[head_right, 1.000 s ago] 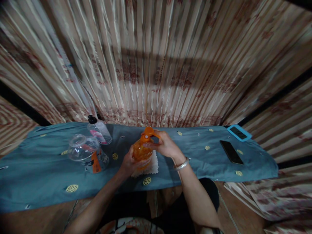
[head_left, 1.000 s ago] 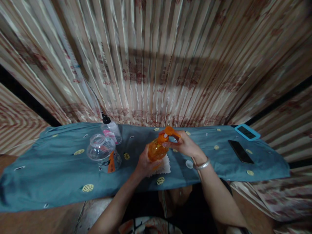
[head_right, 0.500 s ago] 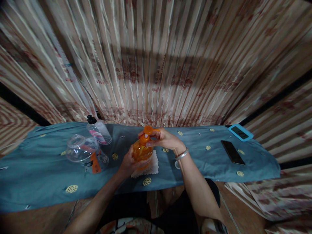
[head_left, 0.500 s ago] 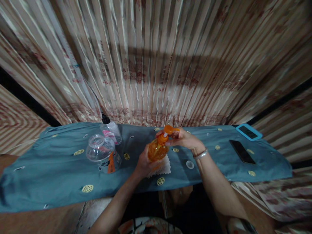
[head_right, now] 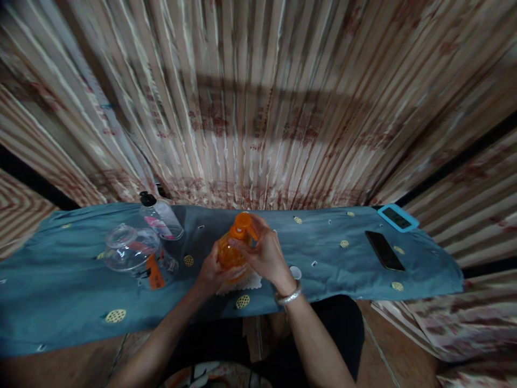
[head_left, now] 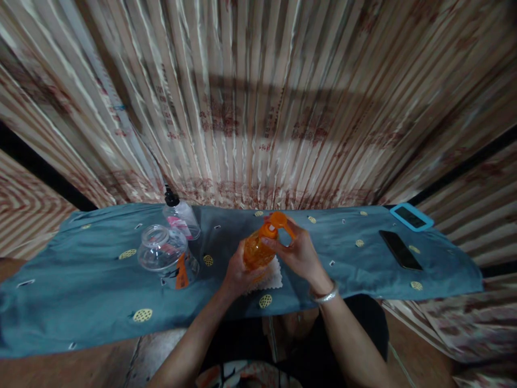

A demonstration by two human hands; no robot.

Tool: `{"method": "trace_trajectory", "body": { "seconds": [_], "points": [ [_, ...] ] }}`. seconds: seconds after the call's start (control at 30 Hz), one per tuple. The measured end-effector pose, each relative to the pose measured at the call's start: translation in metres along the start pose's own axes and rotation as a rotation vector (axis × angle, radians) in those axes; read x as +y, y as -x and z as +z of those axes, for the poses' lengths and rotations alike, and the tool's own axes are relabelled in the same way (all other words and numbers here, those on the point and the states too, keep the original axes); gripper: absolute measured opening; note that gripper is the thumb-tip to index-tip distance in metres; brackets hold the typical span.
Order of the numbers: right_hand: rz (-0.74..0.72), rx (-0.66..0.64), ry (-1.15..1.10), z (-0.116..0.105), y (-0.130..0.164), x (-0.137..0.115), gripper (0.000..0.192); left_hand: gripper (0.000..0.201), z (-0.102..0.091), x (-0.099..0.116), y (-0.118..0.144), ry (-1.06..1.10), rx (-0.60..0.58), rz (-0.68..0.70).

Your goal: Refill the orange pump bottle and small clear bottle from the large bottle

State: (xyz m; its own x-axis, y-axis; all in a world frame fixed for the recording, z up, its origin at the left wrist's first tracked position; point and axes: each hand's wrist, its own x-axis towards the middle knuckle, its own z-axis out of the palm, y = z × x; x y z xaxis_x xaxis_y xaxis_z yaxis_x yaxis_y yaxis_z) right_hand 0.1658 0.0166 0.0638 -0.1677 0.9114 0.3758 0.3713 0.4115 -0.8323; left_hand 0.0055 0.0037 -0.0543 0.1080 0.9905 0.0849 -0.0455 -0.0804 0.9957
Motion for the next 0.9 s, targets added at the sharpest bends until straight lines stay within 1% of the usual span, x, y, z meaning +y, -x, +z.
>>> {"method": "trace_trajectory", "body": {
  "seconds": [0.1,0.2,0.3,0.37,0.5,0.63,0.73,0.83,0.9],
  "points": [
    [-0.006,0.124,0.083,0.012,0.008,-0.005,0.045,0.068,0.000,0.003,0.001,-0.031,-0.011,0.046],
    [-0.014,0.232,0.139,0.021,0.012,-0.006,0.046,0.070,0.000,0.007,0.001,-0.049,0.012,0.054],
    [0.004,0.281,0.169,0.024,0.012,-0.005,0.049,0.071,0.000,0.008,0.001,-0.059,0.021,0.054],
    [0.016,0.261,0.182,0.022,0.010,-0.005,0.050,0.070,0.000,0.007,0.001,-0.060,0.023,0.056],
    [0.037,0.178,0.197,0.012,0.008,-0.007,0.053,0.068,0.000,0.006,0.001,-0.057,0.021,0.058],
    [0.008,0.089,0.162,0.004,0.007,-0.010,0.042,0.068,0.000,0.004,0.001,-0.051,0.011,0.044],
    [-0.022,0.043,0.113,0.000,0.004,-0.010,0.039,0.070,0.000,0.002,0.000,-0.021,-0.001,0.041],
    [-0.045,0.011,0.063,-0.003,-0.001,-0.007,0.034,0.073,0.000,-0.001,0.000,-0.001,-0.016,0.034],
    [-0.057,-0.033,0.031,-0.005,-0.004,-0.003,0.031,0.074,0.000,-0.003,0.000,-0.003,-0.021,0.035]
  ]
}}
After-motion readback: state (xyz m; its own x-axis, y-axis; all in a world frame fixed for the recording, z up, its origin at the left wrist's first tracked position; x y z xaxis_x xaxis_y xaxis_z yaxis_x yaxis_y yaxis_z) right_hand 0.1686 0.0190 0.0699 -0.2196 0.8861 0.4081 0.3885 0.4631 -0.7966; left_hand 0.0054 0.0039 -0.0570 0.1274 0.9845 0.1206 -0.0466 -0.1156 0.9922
